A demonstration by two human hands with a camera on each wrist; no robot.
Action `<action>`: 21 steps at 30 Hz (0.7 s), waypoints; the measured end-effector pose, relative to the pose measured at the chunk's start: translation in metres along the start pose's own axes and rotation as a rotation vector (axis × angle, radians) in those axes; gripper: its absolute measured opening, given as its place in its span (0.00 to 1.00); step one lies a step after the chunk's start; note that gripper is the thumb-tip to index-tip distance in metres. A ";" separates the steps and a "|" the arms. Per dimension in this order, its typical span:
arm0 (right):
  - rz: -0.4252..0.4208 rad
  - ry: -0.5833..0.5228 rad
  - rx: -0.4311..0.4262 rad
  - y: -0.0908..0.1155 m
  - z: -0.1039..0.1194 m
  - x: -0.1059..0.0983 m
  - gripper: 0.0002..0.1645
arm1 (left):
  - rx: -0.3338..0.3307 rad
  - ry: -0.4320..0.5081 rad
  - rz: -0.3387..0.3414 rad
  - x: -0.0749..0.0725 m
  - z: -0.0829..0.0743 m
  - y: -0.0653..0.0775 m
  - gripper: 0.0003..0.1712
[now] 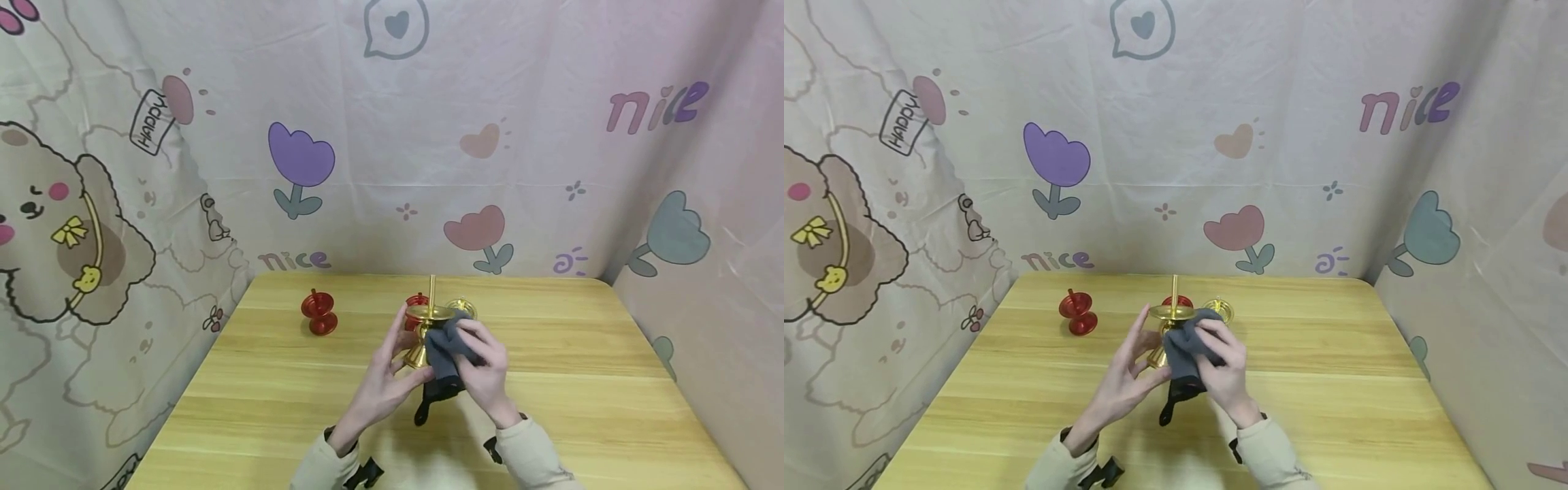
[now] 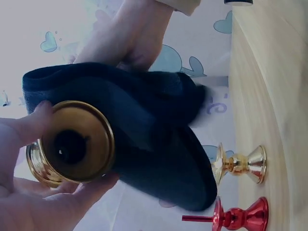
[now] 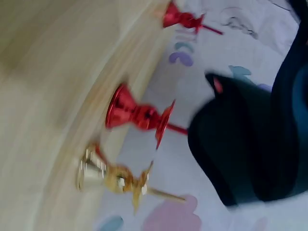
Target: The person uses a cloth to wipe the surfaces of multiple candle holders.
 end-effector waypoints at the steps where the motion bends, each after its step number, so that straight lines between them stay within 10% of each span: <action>1: -0.008 -0.059 0.090 0.001 -0.007 -0.001 0.13 | -0.009 0.005 0.008 0.000 0.001 0.000 0.57; 5: -0.030 -0.170 0.286 0.005 -0.021 -0.004 0.23 | -0.051 0.023 0.051 0.002 0.003 0.000 0.58; 15: -0.029 0.107 -0.164 0.000 0.013 -0.002 0.14 | 0.009 -0.017 0.012 -0.001 -0.004 0.000 0.62; 21: -0.029 -0.073 0.105 -0.003 -0.007 -0.004 0.13 | 0.020 0.029 0.058 0.002 -0.004 0.000 0.56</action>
Point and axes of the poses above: each hand's wrist, its own y-axis away from the middle knuckle, its own x-axis out of the palm, z = x × y, the point moved 9 cm from there along -y, towards the middle knuckle, and after that the axes turned 3 degrees about -x, right-handed, at the moved point
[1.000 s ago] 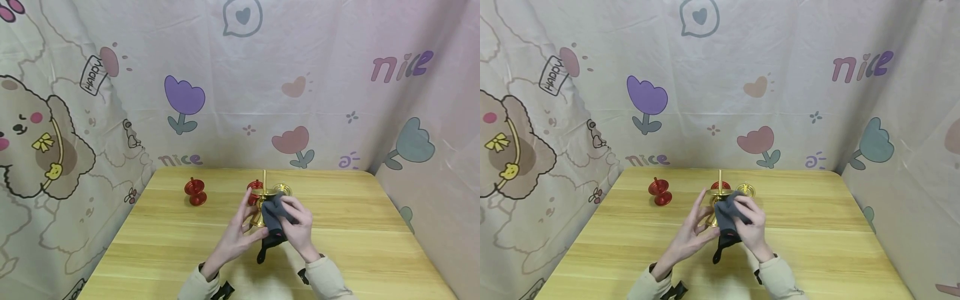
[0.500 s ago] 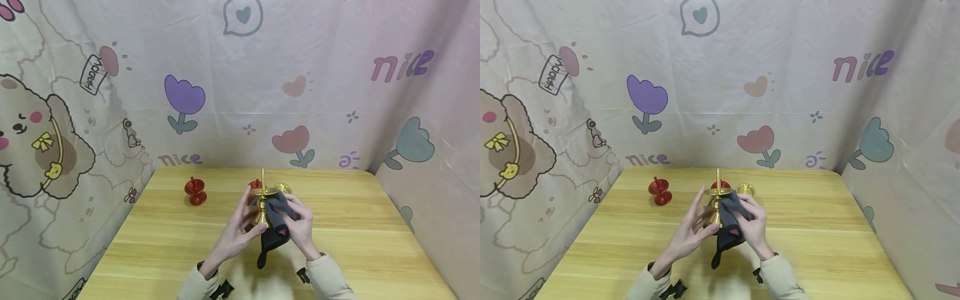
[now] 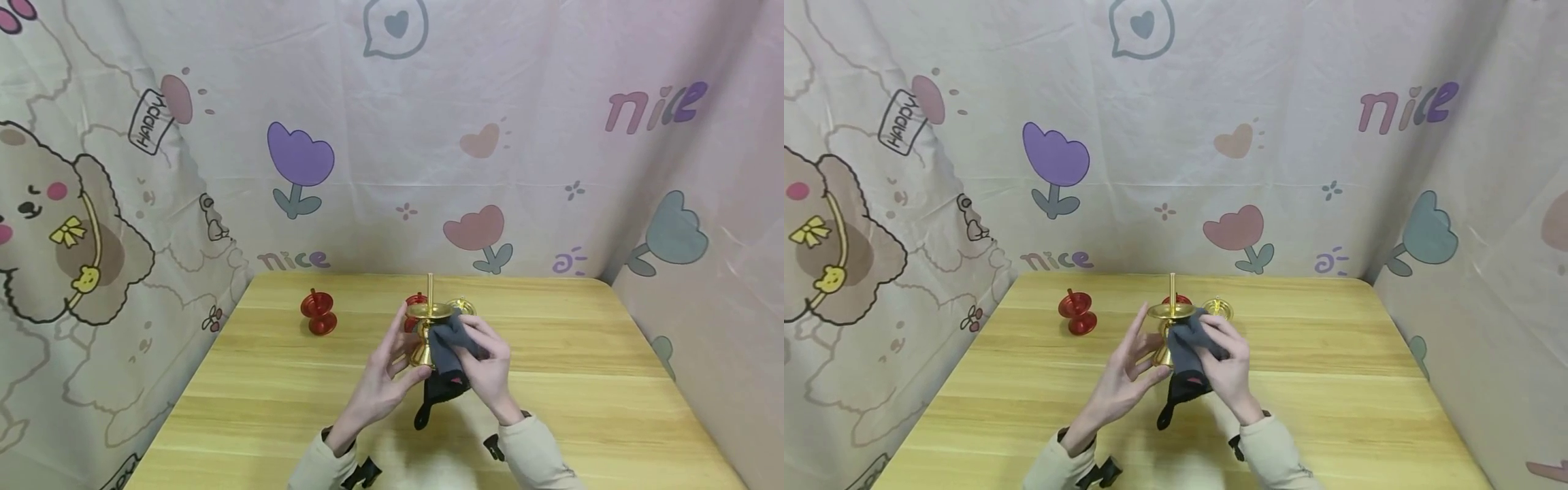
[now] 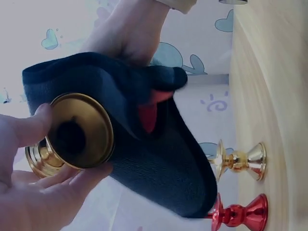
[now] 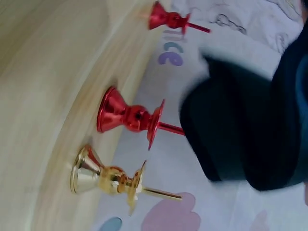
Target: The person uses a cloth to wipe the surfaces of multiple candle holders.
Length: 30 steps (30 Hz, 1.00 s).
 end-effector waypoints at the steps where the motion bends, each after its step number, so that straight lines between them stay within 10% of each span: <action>1: -0.003 -0.043 0.056 0.000 -0.004 0.000 0.16 | -0.020 0.011 0.014 0.001 0.002 0.000 0.56; 4: 0.008 -0.029 0.043 0.001 -0.005 0.000 0.15 | -0.078 0.018 0.017 0.002 0.008 -0.001 0.58; 11: 0.014 0.144 -0.287 0.005 0.018 0.007 0.13 | -0.030 -0.018 -0.055 -0.004 0.005 -0.002 0.61; 19: 0.027 -0.107 0.162 0.002 -0.013 0.001 0.21 | -0.050 0.055 0.033 0.000 0.005 0.000 0.59; 27: 0.029 0.109 -0.297 0.003 0.024 0.010 0.12 | -0.091 -0.010 -0.033 -0.006 0.008 0.001 0.68; 30: 0.020 0.102 -0.257 0.002 0.023 0.010 0.11 | -0.025 -0.031 -0.027 -0.008 0.002 0.001 0.67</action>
Point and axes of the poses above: each hand's wrist, its own y-axis away from the middle knuckle, its own x-axis out of the palm, z = x × y, the point moved 9 cm from there along -y, towards the middle knuckle, and after that the axes turned 3 degrees about -x, right-handed, at the moved point
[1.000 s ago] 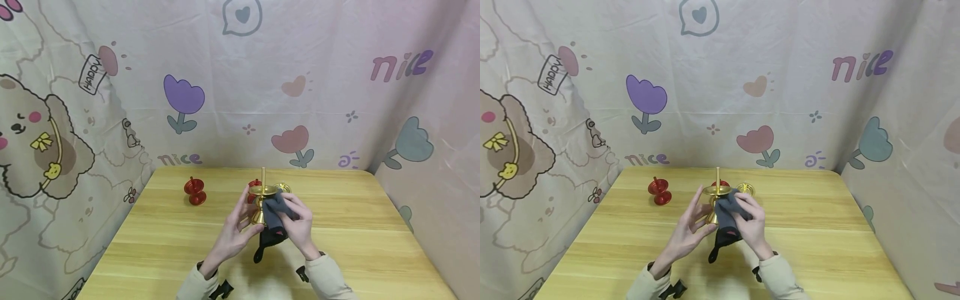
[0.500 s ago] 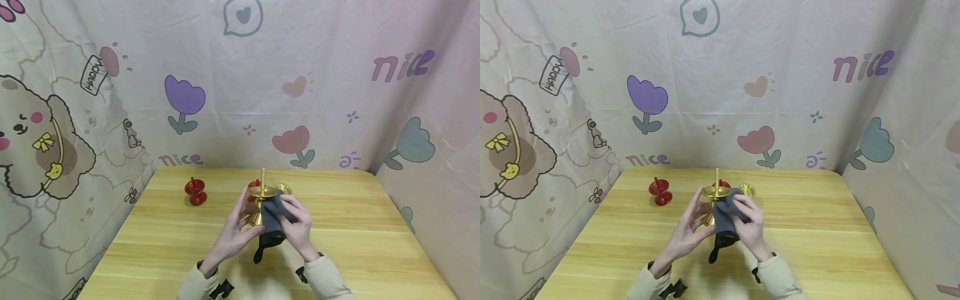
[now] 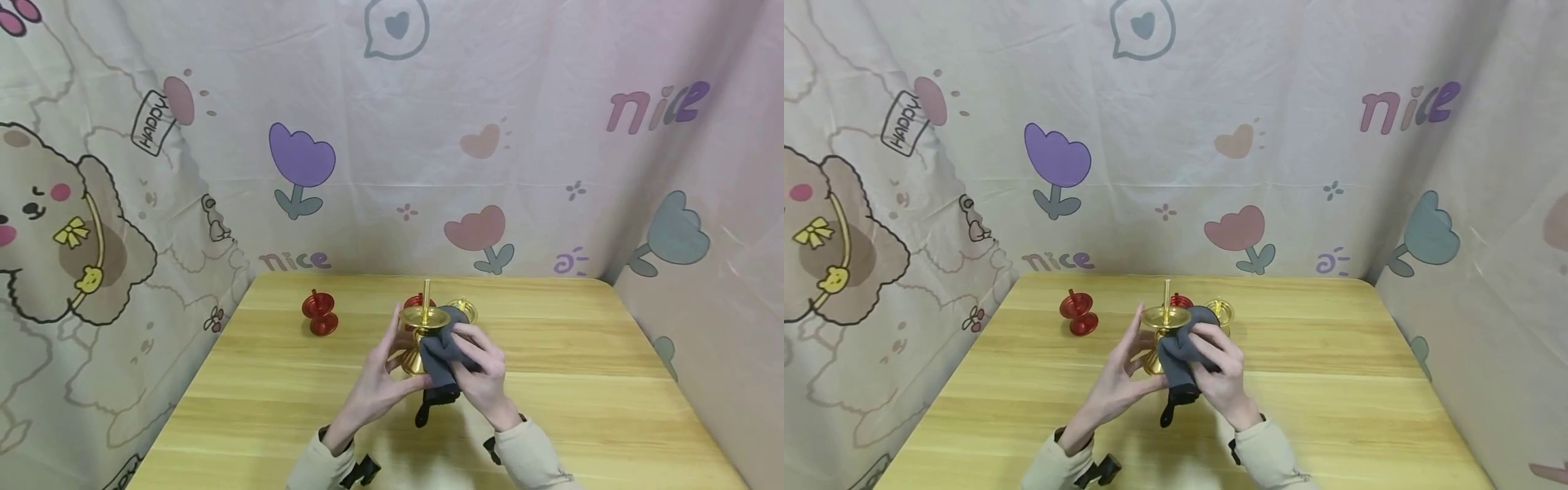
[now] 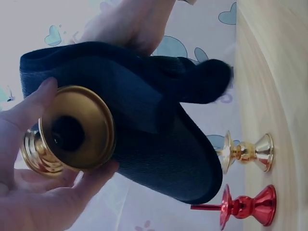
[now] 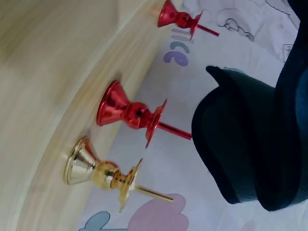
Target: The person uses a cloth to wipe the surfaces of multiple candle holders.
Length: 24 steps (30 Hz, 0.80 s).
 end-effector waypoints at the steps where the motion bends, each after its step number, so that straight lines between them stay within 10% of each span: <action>1: 0.001 -0.025 0.059 0.000 -0.004 0.000 0.11 | 0.016 0.003 0.005 0.000 -0.001 0.000 0.66; 8: 0.016 -0.184 0.426 0.009 -0.031 -0.004 0.25 | -0.029 0.096 0.049 0.002 0.002 0.001 0.64; 19: 0.282 -0.214 -0.054 -0.001 -0.001 0.009 0.11 | -0.083 0.183 -0.044 -0.008 0.011 -0.002 0.57; 24: 0.291 -0.217 -0.041 -0.002 0.000 0.009 0.11 | -0.048 0.137 -0.059 -0.010 0.006 -0.002 0.58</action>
Point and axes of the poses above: each hand's wrist, its own y-axis away from the middle knuckle, its own x-axis out of the palm, z = x × y, the point moved 9 cm from there along -y, towards the middle knuckle, and after that the axes turned 3 degrees about -x, right-handed, at the moved point
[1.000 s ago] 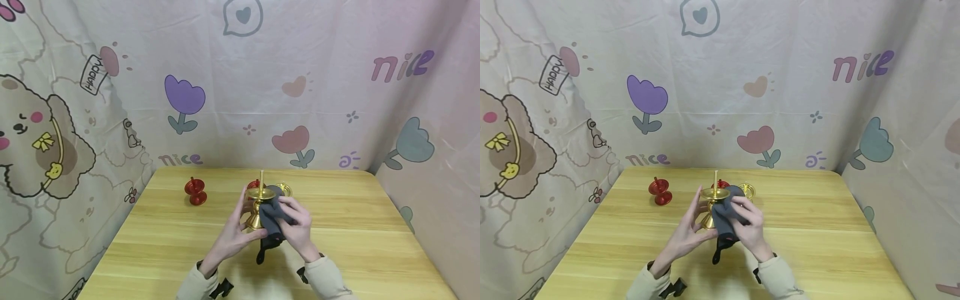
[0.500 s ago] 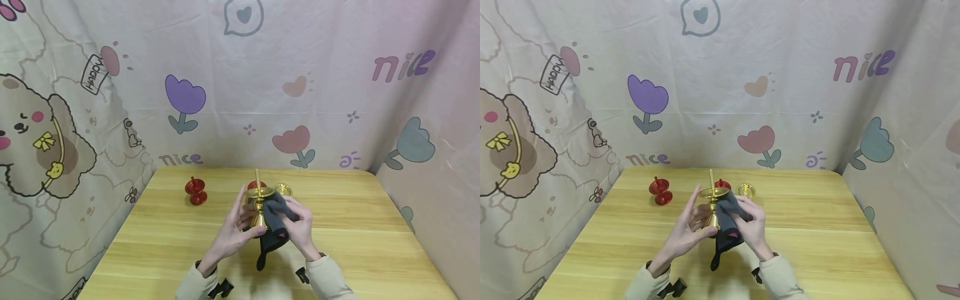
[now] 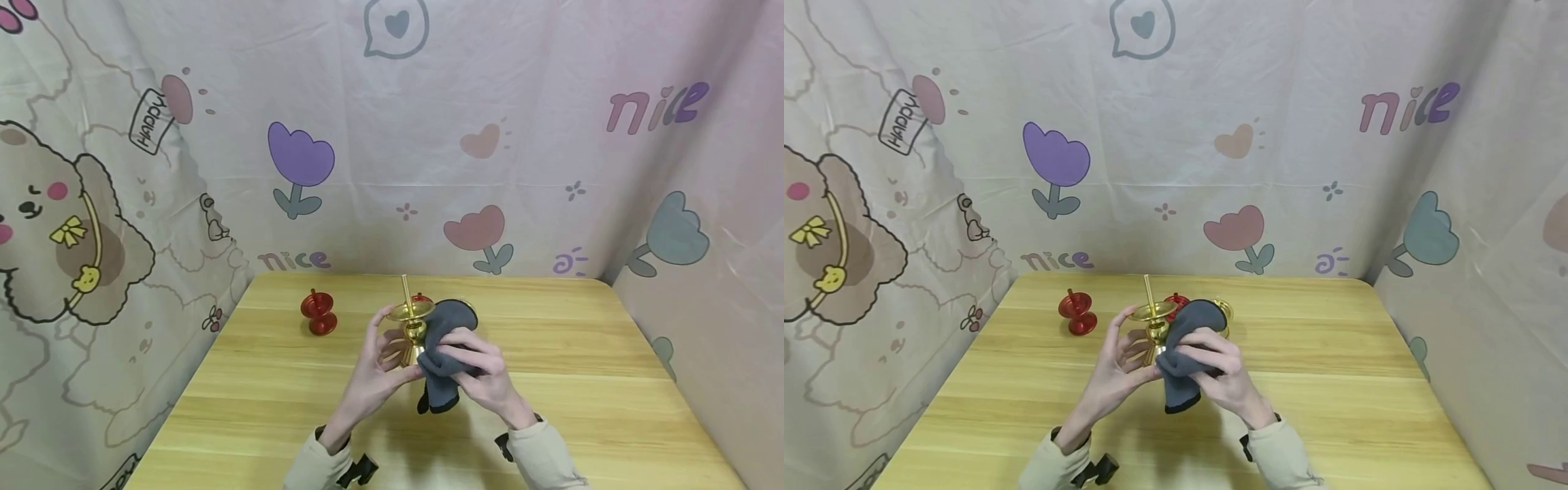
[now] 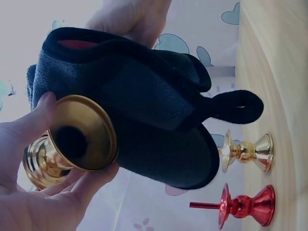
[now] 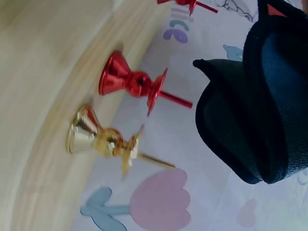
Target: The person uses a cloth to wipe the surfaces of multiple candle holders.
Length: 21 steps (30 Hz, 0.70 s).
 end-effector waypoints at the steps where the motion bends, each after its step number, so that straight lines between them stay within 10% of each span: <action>1: -0.017 -0.007 0.052 0.001 -0.003 -0.002 0.11 | 0.010 -0.008 -0.005 0.000 -0.002 0.000 0.58; 9: -0.139 -0.131 0.495 0.017 -0.030 -0.010 0.24 | 0.076 0.014 -0.014 0.001 -0.010 0.000 0.55; 17: -0.004 0.127 -0.054 -0.008 0.012 0.002 0.10 | 0.048 -0.012 -0.055 -0.001 -0.007 -0.001 0.57; 21: -0.017 0.133 -0.046 -0.009 0.013 0.002 0.10 | 0.083 -0.009 -0.047 -0.001 -0.012 0.000 0.57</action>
Point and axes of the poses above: each hand's wrist, its own y-axis away from the middle knuckle, its own x-axis out of the palm, z = x × y, the point moved 9 cm from there along -y, towards the middle knuckle, and after that the axes turned 3 degrees about -x, right-handed, at the moved point
